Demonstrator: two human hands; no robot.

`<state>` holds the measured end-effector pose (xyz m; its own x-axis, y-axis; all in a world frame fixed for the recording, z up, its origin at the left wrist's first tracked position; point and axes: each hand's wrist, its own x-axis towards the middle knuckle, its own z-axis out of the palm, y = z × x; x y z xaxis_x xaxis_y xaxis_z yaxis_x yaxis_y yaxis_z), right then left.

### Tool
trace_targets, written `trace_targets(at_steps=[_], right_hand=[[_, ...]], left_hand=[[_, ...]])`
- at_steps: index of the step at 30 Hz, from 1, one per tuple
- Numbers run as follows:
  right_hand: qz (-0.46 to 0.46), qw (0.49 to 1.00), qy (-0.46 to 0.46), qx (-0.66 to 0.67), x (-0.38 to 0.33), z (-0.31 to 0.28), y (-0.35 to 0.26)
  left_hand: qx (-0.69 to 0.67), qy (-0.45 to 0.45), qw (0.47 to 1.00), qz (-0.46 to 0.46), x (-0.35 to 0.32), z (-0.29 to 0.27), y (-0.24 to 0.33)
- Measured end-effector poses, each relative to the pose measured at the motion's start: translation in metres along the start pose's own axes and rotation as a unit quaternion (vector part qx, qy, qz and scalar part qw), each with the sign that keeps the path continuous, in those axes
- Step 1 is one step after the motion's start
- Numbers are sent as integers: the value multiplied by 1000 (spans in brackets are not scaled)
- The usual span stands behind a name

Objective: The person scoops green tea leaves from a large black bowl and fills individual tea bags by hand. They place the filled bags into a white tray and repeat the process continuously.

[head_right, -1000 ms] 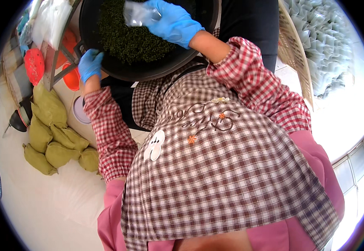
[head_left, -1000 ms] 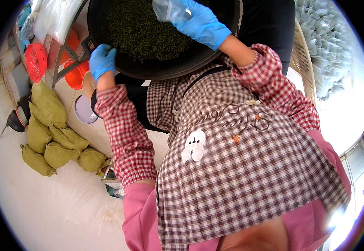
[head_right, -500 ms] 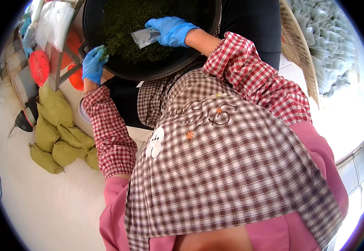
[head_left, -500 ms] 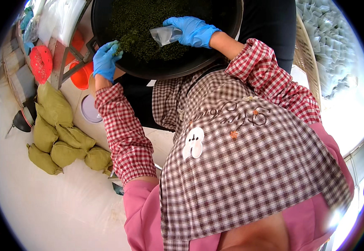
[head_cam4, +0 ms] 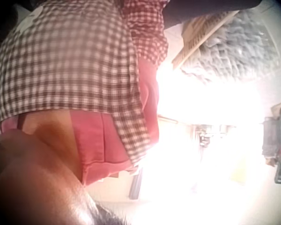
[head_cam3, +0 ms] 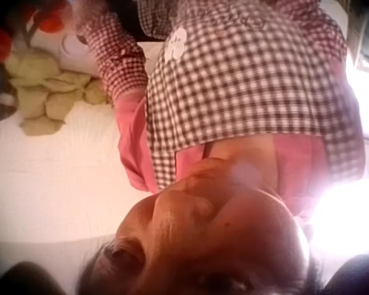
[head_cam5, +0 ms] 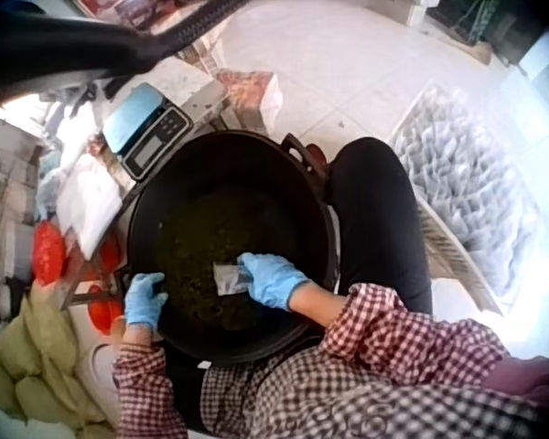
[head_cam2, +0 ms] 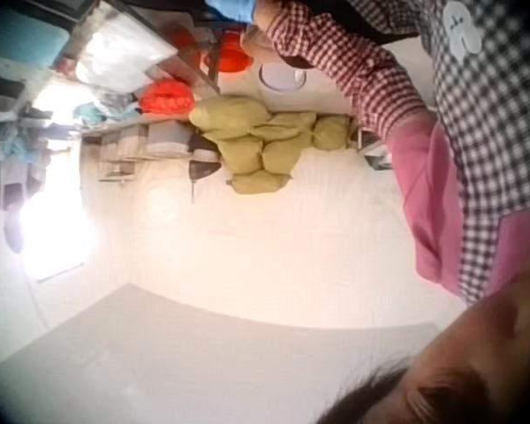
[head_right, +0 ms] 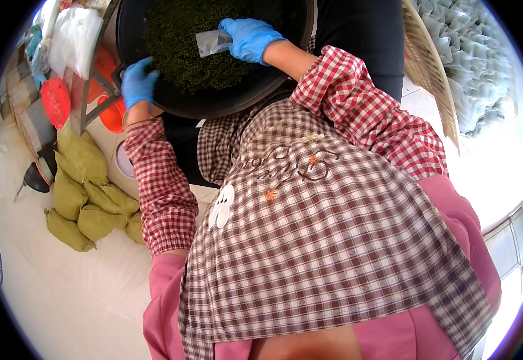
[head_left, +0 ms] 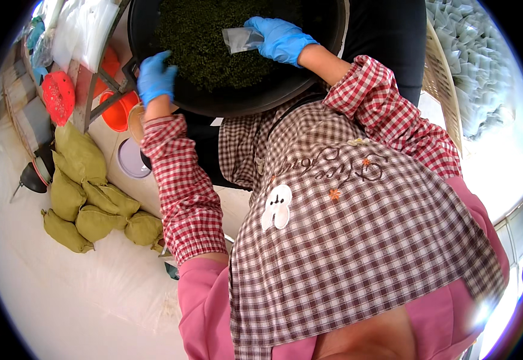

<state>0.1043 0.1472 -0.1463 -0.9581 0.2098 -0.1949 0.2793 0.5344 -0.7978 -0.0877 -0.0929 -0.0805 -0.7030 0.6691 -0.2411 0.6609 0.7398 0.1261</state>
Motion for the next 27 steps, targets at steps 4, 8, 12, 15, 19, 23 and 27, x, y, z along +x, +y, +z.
trace_targets(at_steps=[4,8,12,15,19,23,27], right_hand=[[-14,1000,-17,-11,-1,0,-1],[-15,999,-39,-3,-2,-4,-4],[-13,998,-59,0,-1,-9,-13],[12,997,-79,-1,1,-12,-17],[34,997,-72,-16,0,-12,-12],[26,999,-40,-18,1,-8,-2],[-4,999,37,-24,1,-2,4]], left_hand=[[-82,-47,995,38,4,47,26],[-298,-48,951,-64,15,46,15],[-389,-99,890,-219,9,1,4],[-502,-139,841,-145,-6,-31,8],[-459,-105,872,-136,-20,-47,10],[-414,-110,894,-133,-23,-50,-5],[-351,53,924,-141,-15,-55,-25]])
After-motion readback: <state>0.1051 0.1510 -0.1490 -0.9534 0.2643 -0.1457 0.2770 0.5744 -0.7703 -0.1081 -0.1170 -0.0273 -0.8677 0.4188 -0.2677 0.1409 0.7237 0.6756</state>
